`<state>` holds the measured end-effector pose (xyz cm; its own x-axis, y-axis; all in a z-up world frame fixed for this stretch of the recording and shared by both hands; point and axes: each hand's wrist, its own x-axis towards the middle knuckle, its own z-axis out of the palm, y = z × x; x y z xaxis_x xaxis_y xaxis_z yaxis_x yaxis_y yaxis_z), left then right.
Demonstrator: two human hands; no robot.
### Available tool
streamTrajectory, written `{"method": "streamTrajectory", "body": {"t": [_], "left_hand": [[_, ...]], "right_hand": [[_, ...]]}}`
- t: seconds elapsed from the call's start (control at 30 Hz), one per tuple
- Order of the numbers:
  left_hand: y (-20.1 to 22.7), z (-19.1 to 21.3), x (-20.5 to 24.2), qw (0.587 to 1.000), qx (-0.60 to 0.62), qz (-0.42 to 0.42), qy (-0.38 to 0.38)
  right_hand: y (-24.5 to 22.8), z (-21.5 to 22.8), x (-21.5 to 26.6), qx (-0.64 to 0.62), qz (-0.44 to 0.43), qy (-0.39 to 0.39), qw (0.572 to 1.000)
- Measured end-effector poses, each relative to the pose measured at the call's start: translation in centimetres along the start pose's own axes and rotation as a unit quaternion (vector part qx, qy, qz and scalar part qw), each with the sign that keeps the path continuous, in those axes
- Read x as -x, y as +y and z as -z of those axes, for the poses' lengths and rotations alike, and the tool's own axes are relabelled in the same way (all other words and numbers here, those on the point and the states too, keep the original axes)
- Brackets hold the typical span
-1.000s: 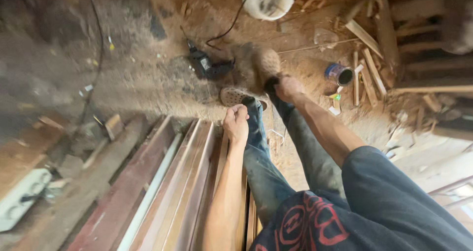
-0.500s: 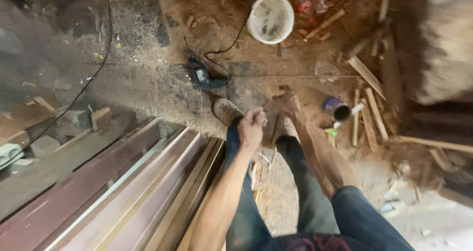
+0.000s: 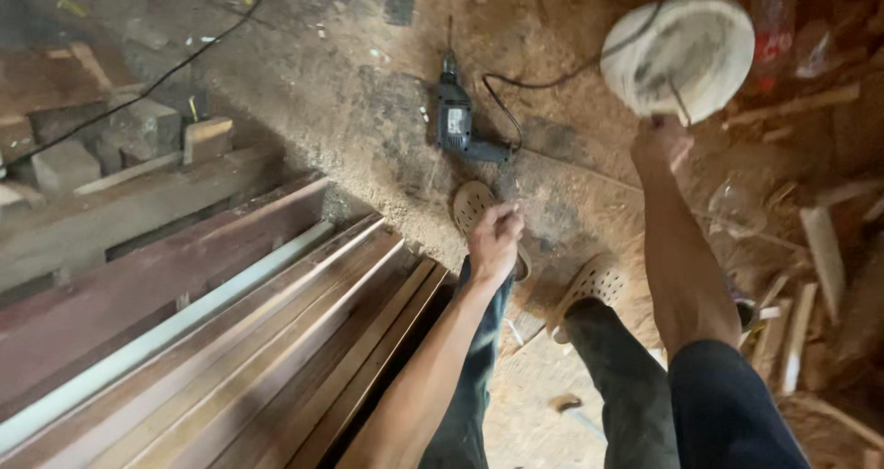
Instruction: The person assembles a wooden frame by hammering nails into joints and drilling holes into the wood. They repeatedly switch between using a hammer and a power drill to secure the frame pieces together.
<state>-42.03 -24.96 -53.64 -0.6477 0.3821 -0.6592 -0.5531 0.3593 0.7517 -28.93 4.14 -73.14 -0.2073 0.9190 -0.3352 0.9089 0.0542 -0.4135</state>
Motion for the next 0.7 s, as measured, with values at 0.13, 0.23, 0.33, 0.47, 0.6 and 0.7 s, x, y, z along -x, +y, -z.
{"method": "streamTrajectory", "body": {"t": [0.13,0.23,0.33,0.47,0.6,0.7], "left_hand": [[3.7,1.6,4.5,0.975,-0.209,-0.001,0.074],[6.9,1.2,6.3,0.967,-0.24,0.007,0.08],[7.7,-1.1,5.3,0.972,-0.233,-0.002,-0.007],[3.9,-4.1,0.2,0.973,-0.218,-0.06,-0.037],[0.1,-5.6,-2.0,0.976,-0.215,-0.039,0.009],[-0.7,-4.9,0.3,0.988,-0.144,0.039,-0.033]], "right_hand": [[-1.0,7.0,4.5,0.062,-0.038,-0.089,0.993],[-2.4,9.7,5.8,-0.085,-0.175,-0.116,0.974],[-2.9,7.9,2.4,-0.251,-0.295,-0.097,0.917],[-2.0,-0.3,-1.9,-0.417,-0.354,-0.008,0.837],[-1.5,-1.9,-1.8,-0.517,-0.442,0.105,0.725],[-1.8,1.6,1.5,-0.515,-0.457,0.087,0.719]]}}
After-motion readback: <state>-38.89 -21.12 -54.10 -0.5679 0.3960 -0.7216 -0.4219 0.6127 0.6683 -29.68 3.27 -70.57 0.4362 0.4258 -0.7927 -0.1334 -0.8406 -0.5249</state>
